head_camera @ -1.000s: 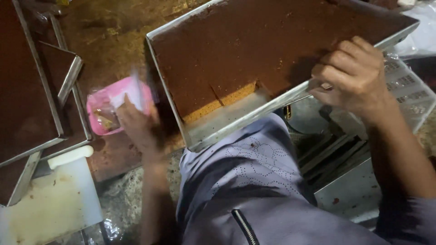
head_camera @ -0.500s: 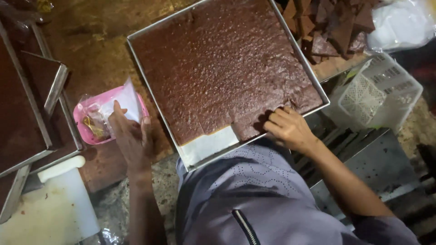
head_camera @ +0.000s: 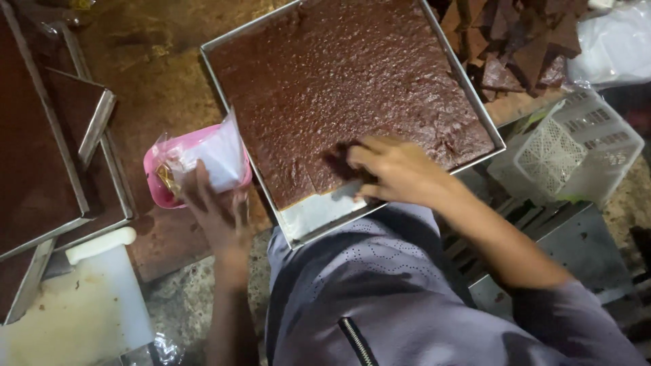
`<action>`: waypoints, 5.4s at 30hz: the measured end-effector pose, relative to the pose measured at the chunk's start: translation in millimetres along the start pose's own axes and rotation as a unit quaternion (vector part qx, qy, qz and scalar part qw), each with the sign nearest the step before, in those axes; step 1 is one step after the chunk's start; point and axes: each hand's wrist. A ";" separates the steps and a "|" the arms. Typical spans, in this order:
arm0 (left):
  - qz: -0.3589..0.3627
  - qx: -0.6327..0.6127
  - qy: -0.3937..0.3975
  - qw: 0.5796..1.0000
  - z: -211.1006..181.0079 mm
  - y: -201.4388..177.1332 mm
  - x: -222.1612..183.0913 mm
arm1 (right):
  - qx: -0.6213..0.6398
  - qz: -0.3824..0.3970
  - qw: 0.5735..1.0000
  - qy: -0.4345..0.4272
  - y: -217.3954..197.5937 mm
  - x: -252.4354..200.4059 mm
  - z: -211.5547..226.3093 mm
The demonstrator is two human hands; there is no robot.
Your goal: Packaging individual pieces of cake into plastic bags from a metal tray
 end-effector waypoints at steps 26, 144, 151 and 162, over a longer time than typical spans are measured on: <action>0.513 -0.096 -0.470 0.712 -8.7 21.9 -135.6 | 0.192 -0.246 0.945 0.098 18.1 13.2 -53.4; 0.210 0.031 -0.111 0.971 -2.1 7.1 77.6 | 0.044 -0.068 0.981 -0.177 57.8 77.0 11.0; 0.125 0.111 -0.009 0.986 9.4 10.9 63.2 | 0.162 -0.125 0.944 0.259 20.5 47.2 -48.1; 0.116 -0.088 -0.009 0.989 -76.2 2.2 94.9 | 0.220 -0.286 0.931 0.066 43.6 57.4 -72.3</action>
Point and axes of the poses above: each hand's wrist, its own x-axis towards the middle knuckle, its own y-axis out of the palm, z = x × y, and after that the axes turned 2 degrees about x, right-handed
